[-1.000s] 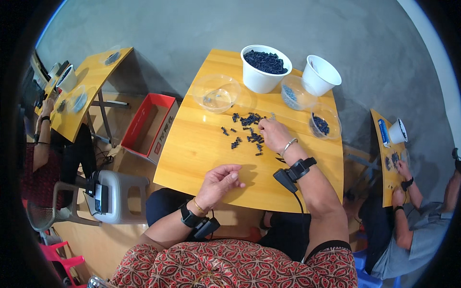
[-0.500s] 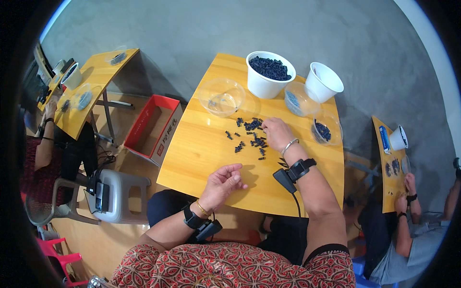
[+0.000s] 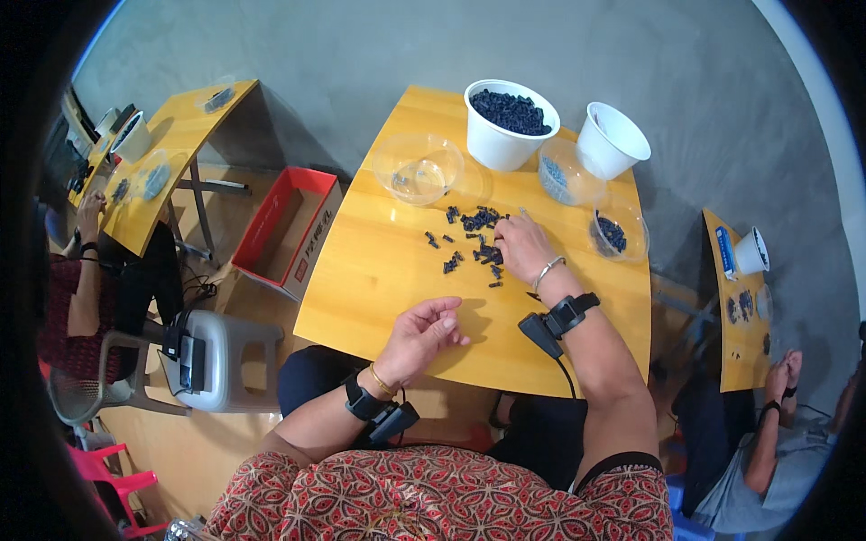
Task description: Assembling small black plastic components by hand and sorting them.
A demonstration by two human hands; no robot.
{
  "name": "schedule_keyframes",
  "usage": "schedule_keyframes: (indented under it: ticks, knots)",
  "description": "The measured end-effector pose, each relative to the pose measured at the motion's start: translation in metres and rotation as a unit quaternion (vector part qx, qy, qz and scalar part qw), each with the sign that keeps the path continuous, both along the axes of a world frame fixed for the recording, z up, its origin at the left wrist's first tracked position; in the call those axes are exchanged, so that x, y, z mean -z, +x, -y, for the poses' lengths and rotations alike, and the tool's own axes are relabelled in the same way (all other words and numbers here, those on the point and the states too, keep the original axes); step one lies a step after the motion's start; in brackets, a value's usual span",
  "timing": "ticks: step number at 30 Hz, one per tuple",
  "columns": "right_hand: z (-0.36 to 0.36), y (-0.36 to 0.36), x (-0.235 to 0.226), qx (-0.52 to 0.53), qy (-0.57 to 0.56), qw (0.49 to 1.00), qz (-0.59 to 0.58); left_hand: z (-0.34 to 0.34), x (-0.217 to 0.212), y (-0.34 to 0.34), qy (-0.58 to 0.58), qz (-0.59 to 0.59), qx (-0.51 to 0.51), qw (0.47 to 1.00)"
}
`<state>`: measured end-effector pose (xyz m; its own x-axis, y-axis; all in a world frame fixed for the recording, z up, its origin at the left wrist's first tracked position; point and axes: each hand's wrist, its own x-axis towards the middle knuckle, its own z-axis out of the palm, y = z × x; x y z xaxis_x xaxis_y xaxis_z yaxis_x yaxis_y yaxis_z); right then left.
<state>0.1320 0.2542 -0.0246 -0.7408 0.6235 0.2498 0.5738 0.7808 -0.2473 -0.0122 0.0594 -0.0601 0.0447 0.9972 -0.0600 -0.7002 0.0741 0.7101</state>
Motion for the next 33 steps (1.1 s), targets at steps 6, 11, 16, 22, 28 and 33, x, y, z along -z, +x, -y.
schedule_keyframes:
  ticks: [6, 11, 16, 22, 28, 33]
  knots:
    - [0.010, 0.002, -0.011, 0.011, 0.051, 0.998, -0.036, -0.003, -0.001, 0.001, 0.004, -0.007, 0.013, 1.000]
    - [0.076, 0.005, -0.030, -0.040, -0.099, 0.988, -0.110, 0.001, -0.008, -0.002, -0.032, 0.028, 0.013, 0.999]
    - [0.140, -0.002, -0.033, -0.099, -0.090, 0.975, -0.179, 0.005, -0.016, 0.002, -0.028, -0.034, 0.022, 0.999]
    - [0.151, 0.001, -0.031, -0.074, -0.122, 0.967, -0.212, 0.007, -0.011, -0.001, -0.022, -0.073, 0.035, 0.996]
    - [0.068, 0.044, -0.026, 0.101, -0.119, 0.972, -0.178, 0.007, -0.010, -0.002, 0.001, -0.067, 0.040, 0.997]
    - [0.010, 0.061, -0.003, 0.104, -0.049, 0.985, -0.129, 0.004, -0.008, -0.001, -0.001, -0.034, 0.034, 0.999]
